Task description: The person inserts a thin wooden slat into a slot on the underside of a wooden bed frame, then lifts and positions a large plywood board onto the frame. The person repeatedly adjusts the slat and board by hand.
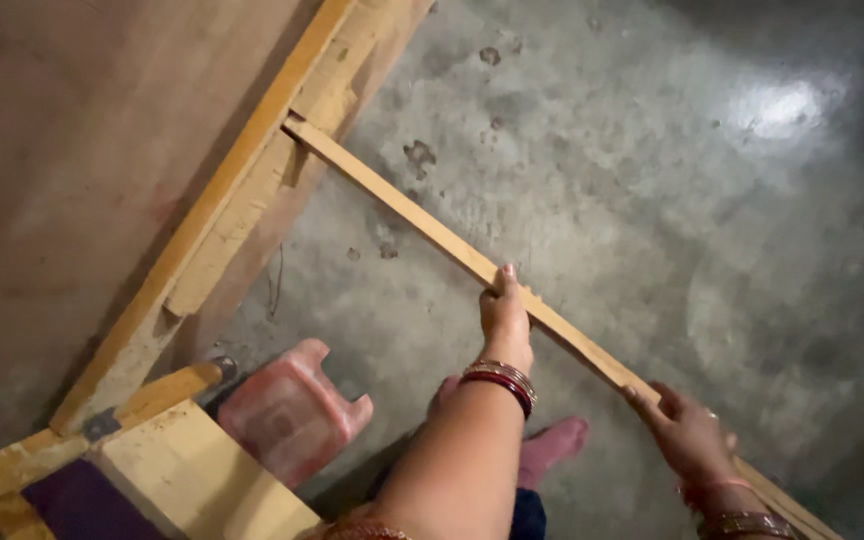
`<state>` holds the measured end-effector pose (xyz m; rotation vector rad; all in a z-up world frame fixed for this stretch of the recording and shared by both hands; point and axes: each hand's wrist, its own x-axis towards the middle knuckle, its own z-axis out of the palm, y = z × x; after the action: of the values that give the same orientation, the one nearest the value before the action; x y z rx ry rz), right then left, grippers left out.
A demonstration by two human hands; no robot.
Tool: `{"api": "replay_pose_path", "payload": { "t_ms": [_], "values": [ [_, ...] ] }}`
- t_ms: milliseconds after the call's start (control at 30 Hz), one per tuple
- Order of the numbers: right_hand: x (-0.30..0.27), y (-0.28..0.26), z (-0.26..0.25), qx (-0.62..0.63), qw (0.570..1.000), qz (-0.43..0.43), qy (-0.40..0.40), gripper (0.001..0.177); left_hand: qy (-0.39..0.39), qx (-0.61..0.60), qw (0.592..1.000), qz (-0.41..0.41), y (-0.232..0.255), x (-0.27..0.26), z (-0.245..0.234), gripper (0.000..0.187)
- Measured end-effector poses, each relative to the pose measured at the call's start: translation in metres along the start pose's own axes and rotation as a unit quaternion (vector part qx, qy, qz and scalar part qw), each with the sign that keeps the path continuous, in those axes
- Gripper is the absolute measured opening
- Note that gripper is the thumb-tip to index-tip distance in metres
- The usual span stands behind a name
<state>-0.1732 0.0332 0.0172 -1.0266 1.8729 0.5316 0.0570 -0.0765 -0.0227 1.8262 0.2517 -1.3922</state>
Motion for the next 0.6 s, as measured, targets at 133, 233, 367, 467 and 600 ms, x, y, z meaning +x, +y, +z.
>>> {"api": "replay_pose_path", "payload": {
  "t_ms": [133, 233, 367, 467, 600],
  "values": [
    [0.002, 0.005, 0.007, 0.017, 0.999, 0.000, 0.032, 0.081, 0.123, 0.061, 0.986, 0.093, -0.007, -0.010, 0.019, 0.052],
    [0.013, 0.019, 0.017, 0.023, 0.999, -0.002, 0.022, 0.079, 0.212, 0.355, 0.859, 0.302, -0.031, -0.052, 0.017, 0.059],
    [0.037, 0.029, 0.017, 0.159, 0.986, -0.043, -0.016, 0.077, -0.033, 0.531, 0.616, 0.581, -0.046, -0.108, 0.017, 0.058],
    [0.036, 0.034, 0.020, 0.139, 0.989, -0.058, -0.008, 0.072, -0.210, 0.688, 0.443, 0.535, -0.045, -0.110, 0.019, 0.057],
    [0.025, 0.024, 0.013, 0.057, 0.998, -0.014, -0.011, 0.070, -0.309, 0.848, 0.300, 0.308, -0.042, -0.083, 0.034, 0.029]
  ]
}}
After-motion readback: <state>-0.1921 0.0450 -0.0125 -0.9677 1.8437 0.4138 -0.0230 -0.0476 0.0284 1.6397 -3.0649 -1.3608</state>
